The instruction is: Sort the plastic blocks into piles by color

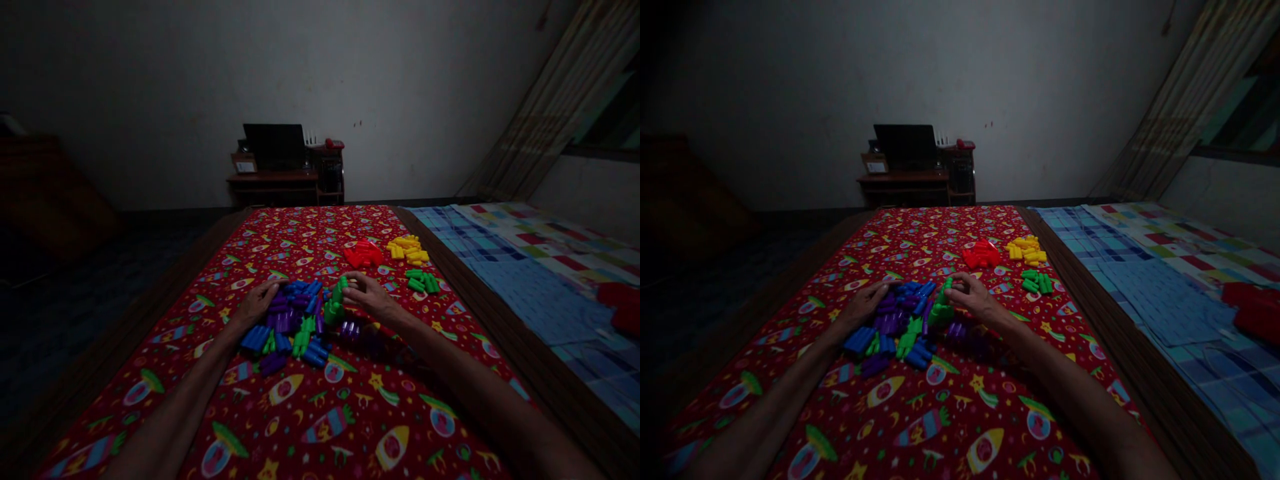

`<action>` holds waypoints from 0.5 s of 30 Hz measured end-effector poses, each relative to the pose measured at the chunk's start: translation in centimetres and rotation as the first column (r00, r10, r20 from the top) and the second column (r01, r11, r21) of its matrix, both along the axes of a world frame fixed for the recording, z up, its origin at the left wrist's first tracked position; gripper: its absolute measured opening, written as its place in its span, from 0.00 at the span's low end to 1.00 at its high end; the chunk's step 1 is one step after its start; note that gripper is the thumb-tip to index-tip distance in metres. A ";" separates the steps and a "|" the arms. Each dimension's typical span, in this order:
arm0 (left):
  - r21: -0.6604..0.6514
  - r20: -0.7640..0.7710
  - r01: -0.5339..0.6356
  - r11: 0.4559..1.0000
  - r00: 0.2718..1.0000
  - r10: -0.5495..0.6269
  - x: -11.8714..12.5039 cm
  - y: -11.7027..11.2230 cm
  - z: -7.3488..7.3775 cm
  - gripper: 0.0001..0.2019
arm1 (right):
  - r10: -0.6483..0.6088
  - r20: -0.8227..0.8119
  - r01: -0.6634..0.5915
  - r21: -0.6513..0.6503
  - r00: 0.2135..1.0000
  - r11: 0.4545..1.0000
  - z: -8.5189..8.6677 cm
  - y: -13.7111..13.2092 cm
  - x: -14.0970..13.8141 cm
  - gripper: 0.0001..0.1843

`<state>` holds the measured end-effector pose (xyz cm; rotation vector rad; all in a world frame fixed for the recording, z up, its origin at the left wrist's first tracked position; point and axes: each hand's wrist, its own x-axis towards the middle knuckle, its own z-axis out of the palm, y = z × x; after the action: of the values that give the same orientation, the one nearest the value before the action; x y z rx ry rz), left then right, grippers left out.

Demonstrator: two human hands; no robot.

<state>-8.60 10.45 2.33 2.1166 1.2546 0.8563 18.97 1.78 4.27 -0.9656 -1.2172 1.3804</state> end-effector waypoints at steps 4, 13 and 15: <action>0.162 -0.022 0.063 0.985 0.998 -0.061 2.2 -2.1 2.6 0.31 | -0.121 -0.056 0.119 -0.053 0.991 0.992 0.0 0.0 -0.7 0.26; 0.305 -0.406 0.205 0.930 0.911 -0.068 7.0 -8.5 3.1 0.16 | -0.197 0.148 0.171 0.172 0.969 0.970 0.2 -0.8 -1.7 0.17; 0.337 -0.434 0.184 0.923 0.901 -0.021 7.0 -8.4 2.9 0.14 | -0.218 0.178 0.182 0.196 0.960 0.964 -0.2 -0.8 -1.7 0.15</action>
<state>-1.55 2.02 5.26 2.7646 1.2384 0.6413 17.28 0.94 4.08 -1.0870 -1.3261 1.0162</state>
